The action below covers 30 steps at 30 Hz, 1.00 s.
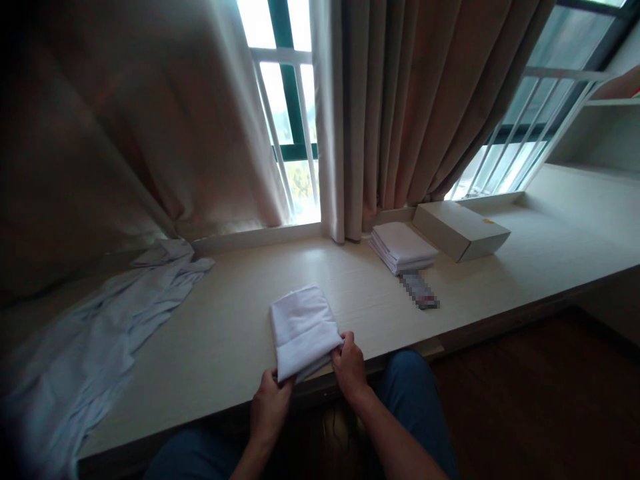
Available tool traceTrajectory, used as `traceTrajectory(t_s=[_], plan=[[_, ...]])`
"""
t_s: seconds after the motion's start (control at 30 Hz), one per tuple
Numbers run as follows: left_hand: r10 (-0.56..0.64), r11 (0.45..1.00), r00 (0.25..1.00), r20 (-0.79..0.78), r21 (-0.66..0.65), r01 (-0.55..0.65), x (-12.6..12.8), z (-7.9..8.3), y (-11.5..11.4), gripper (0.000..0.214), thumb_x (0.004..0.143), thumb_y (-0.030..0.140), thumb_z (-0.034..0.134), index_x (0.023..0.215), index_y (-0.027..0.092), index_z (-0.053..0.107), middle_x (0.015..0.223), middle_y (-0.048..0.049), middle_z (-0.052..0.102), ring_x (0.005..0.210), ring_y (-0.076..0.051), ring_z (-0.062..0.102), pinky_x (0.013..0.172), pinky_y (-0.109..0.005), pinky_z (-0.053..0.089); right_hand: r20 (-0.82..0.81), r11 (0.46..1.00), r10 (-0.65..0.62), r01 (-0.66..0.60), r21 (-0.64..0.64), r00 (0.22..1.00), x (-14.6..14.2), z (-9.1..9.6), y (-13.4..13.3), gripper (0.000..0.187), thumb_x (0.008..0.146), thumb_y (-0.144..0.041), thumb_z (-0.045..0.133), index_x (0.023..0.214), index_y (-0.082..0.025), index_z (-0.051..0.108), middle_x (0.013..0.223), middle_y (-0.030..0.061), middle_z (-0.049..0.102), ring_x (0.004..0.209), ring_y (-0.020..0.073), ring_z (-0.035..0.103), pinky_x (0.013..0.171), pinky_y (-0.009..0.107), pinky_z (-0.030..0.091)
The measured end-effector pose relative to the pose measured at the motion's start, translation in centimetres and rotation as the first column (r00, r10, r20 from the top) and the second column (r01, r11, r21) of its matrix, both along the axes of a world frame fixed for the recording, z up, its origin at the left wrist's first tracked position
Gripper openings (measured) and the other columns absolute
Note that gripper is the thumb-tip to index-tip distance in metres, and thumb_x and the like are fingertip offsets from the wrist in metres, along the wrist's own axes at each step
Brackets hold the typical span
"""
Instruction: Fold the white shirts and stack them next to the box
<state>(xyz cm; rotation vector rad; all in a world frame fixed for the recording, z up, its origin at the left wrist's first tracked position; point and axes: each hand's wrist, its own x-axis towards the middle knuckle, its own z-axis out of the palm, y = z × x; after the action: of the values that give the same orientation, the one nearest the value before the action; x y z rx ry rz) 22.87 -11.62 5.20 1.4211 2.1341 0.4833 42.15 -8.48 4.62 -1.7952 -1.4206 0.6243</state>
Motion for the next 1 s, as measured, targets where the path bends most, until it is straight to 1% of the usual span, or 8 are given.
traceTrajectory(t_s=[0.33, 0.47, 0.53, 0.57, 0.63, 0.73, 0.87, 1.0], plan=[[-0.119, 0.988, 0.992, -0.040, -0.107, 0.114, -2.1, 0.4, 2.5, 0.022, 0.079, 0.039, 0.053, 0.091, 0.022, 0.060, 0.093, -0.0116, 0.073, 0.088, -0.026, 0.068, 0.066, -0.030, 0.045, 0.272, 0.996, 0.032, -0.008, -0.088, 0.962, -0.4, -0.3, 0.5, 0.019, 0.092, -0.013, 0.035, 0.103, -0.018, 0.049, 0.081, 0.0072, 0.068, 0.073, 0.0218, 0.066, 0.059, 0.027, 0.033], [-0.106, 0.994, 0.986, -0.129, -0.050, 0.100, -1.7, 0.1, 1.5, 0.037, 0.082, 0.045, 0.051, 0.109, 0.021, 0.057, 0.091, -0.0120, 0.072, 0.082, -0.027, 0.068, 0.065, -0.034, 0.047, 0.306, 0.999, 0.003, 0.007, -0.033, 0.952, 0.0, -0.9, 0.5, 0.016, 0.093, -0.021, 0.044, 0.107, -0.018, 0.050, 0.088, 0.0067, 0.067, 0.077, 0.0219, 0.065, 0.061, 0.027, 0.038], [-0.129, 0.982, 0.961, -0.243, 0.102, 0.158, -1.4, -0.1, 0.8, 0.045, 0.084, 0.041, 0.049, 0.123, 0.018, 0.052, 0.096, -0.0136, 0.070, 0.086, -0.028, 0.067, 0.070, -0.037, 0.049, 0.366, 1.000, 0.008, -0.017, 0.020, 0.930, 0.5, -1.0, 0.4, 0.022, 0.089, -0.020, 0.050, 0.111, -0.017, 0.051, 0.097, 0.0088, 0.065, 0.084, 0.0224, 0.064, 0.065, 0.027, 0.041], [-0.161, 0.952, 0.937, -0.309, 0.203, 0.230, -1.4, -0.2, 0.5, 0.048, 0.085, 0.035, 0.049, 0.129, 0.018, 0.049, 0.102, -0.0147, 0.069, 0.093, -0.028, 0.066, 0.075, -0.039, 0.049, 0.408, 0.998, 0.025, -0.048, 0.047, 0.913, 0.8, -1.1, 0.3, 0.026, 0.087, -0.018, 0.052, 0.113, -0.017, 0.052, 0.102, 0.0098, 0.063, 0.088, 0.0227, 0.063, 0.067, 0.028, 0.043], [-0.268, 0.825, 0.857, -0.440, 0.354, 0.440, -1.4, -0.3, 0.4, 0.054, 0.083, 0.022, 0.049, 0.137, 0.021, 0.046, 0.121, -0.0151, 0.063, 0.113, -0.028, 0.058, 0.093, -0.043, 0.046, 0.488, 0.987, 0.078, -0.138, 0.088, 0.869, 1.4, -0.9, 0.1, 0.036, 0.085, -0.012, 0.052, 0.120, -0.018, 0.053, 0.107, 0.0108, 0.061, 0.094, 0.0228, 0.060, 0.071, 0.028, 0.046], [-0.431, 0.653, 0.716, -0.549, 0.358, 0.667, -1.7, -0.7, 0.9, 0.059, 0.081, 0.010, 0.045, 0.135, 0.032, 0.051, 0.140, -0.0071, 0.052, 0.134, -0.026, 0.041, 0.111, -0.047, 0.032, 0.553, 0.955, 0.163, -0.271, 0.118, 0.817, 2.1, -0.7, -0.1, 0.046, 0.086, -0.007, 0.049, 0.127, -0.027, 0.055, 0.111, 0.0105, 0.061, 0.097, 0.0222, 0.058, 0.075, 0.029, 0.048], [-0.499, 0.627, 0.669, -0.550, 0.304, 0.717, -2.3, -2.1, 1.3, 0.064, 0.081, 0.007, 0.041, 0.137, 0.036, 0.048, 0.145, -0.0009, 0.047, 0.138, -0.023, 0.037, 0.113, -0.045, 0.033, 0.556, 0.901, 0.269, -0.409, 0.143, 0.787, 2.7, -0.9, -0.2, 0.045, 0.089, -0.010, 0.049, 0.126, -0.034, 0.058, 0.123, 0.0080, 0.059, 0.108, 0.0225, 0.056, 0.088, 0.033, 0.046], [-0.478, 0.648, 0.685, -0.550, 0.305, 0.698, -1.8, -3.1, 0.9, 0.068, 0.080, 0.004, 0.039, 0.140, 0.037, 0.044, 0.147, -0.0009, 0.044, 0.139, -0.023, 0.036, 0.112, -0.050, 0.032, 0.512, 0.919, 0.230, -0.358, 0.167, 0.828, 2.6, -1.8, 0.2, 0.038, 0.089, -0.012, 0.049, 0.120, -0.030, 0.062, 0.127, 0.0073, 0.058, 0.111, 0.0231, 0.054, 0.092, 0.033, 0.045]])
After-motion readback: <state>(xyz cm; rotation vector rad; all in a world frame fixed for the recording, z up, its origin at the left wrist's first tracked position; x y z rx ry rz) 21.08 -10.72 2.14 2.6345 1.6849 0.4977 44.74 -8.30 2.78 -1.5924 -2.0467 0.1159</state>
